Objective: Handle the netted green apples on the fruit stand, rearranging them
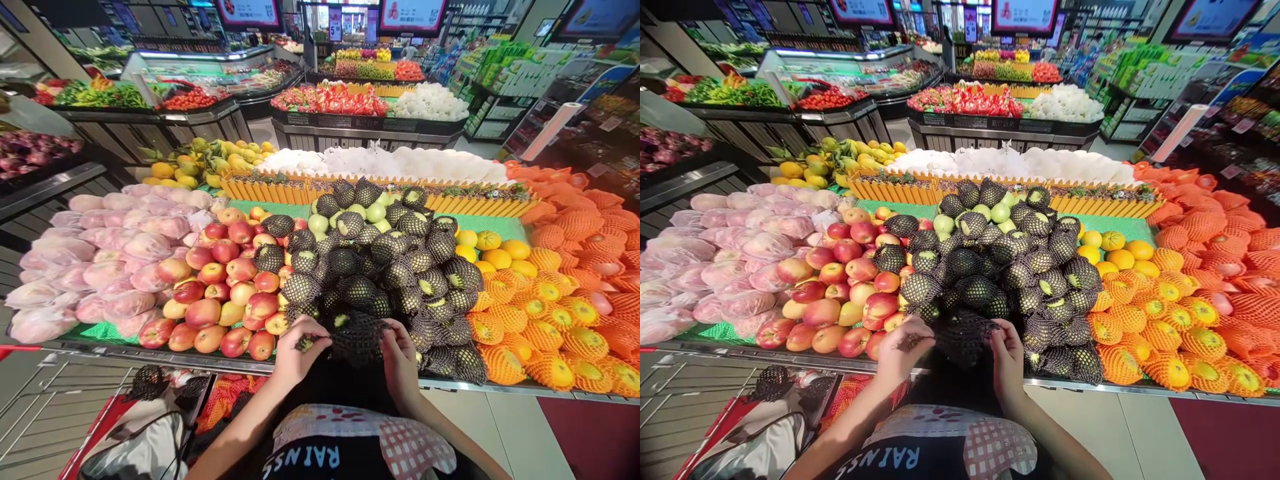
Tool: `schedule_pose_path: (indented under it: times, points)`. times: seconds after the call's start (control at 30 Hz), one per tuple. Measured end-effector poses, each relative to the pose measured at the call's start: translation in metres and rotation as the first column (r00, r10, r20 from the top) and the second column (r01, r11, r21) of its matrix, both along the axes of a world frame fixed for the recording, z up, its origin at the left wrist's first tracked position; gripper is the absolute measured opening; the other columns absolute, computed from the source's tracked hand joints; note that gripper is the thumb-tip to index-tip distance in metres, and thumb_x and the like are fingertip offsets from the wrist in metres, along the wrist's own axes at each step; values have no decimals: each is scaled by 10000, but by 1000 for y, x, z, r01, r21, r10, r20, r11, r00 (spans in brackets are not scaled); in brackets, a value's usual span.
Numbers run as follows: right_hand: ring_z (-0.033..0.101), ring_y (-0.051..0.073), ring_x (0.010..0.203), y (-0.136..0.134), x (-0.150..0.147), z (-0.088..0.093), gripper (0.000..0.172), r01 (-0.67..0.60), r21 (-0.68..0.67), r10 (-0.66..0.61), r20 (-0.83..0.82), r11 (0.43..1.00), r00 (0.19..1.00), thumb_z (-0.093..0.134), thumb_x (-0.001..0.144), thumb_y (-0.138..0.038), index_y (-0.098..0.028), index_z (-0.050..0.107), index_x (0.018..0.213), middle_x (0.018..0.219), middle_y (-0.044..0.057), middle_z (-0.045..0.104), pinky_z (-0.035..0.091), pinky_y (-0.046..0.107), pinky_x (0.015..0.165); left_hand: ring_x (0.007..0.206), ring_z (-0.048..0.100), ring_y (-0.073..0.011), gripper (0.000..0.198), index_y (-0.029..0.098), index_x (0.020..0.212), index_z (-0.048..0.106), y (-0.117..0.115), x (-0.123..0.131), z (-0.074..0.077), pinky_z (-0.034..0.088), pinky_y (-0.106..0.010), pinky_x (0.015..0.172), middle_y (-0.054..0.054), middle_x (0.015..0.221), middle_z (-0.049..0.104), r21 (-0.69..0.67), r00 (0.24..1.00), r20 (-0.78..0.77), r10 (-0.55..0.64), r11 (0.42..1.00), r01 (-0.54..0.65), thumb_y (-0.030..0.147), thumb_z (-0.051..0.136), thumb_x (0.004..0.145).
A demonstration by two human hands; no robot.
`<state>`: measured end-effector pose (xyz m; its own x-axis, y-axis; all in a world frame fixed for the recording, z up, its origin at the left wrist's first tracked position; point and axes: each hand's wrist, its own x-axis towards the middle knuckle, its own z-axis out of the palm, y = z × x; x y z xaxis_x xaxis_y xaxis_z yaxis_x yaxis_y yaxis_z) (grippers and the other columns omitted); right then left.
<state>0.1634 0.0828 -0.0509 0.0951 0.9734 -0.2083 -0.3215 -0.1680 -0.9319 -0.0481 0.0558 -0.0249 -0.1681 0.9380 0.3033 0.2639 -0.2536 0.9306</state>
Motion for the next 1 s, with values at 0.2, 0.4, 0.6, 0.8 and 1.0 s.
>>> schedule_pose_path:
  times: [0.2,0.4,0.6,0.8,1.0]
  points:
    - [561,177,715,4,15,2,294,-69,-51,64,-94,996,993,734,795,-476,-256,673,981,852,16,619,484,270,624,678,608,-159,181,174,972,690,9,9,1,434,-284,664,-21,690,678,-193,923,22,-385,904,382,315,577,971]
    - [494,166,646,3,20,12,292,-180,-41,173,-136,983,975,747,746,-492,-241,669,874,774,3,549,443,256,563,705,480,-152,440,166,1172,667,29,24,-11,354,-264,650,19,755,524,-359,859,96,-504,787,502,498,644,885]
    - [351,137,533,9,26,9,394,-236,-15,234,-88,972,968,677,809,-609,-224,593,783,619,-36,408,331,252,482,631,498,-128,198,178,785,684,67,22,-1,362,-248,608,28,667,556,-383,781,-161,-604,768,514,362,683,858]
    - [281,103,543,13,29,3,344,-254,48,256,-60,966,965,827,768,-444,-237,570,865,585,-85,367,260,215,520,946,626,-230,312,161,1032,706,199,-26,22,468,-334,890,-93,1010,710,-263,798,-593,-105,962,-69,353,464,990]
    - [351,92,573,16,38,2,386,-153,-33,149,-93,988,984,858,741,-462,-225,626,938,604,-69,444,311,188,544,1351,359,-523,551,48,1123,693,315,-66,-1,294,-594,1096,-320,1349,536,-383,618,-785,-50,824,-419,489,717,793]
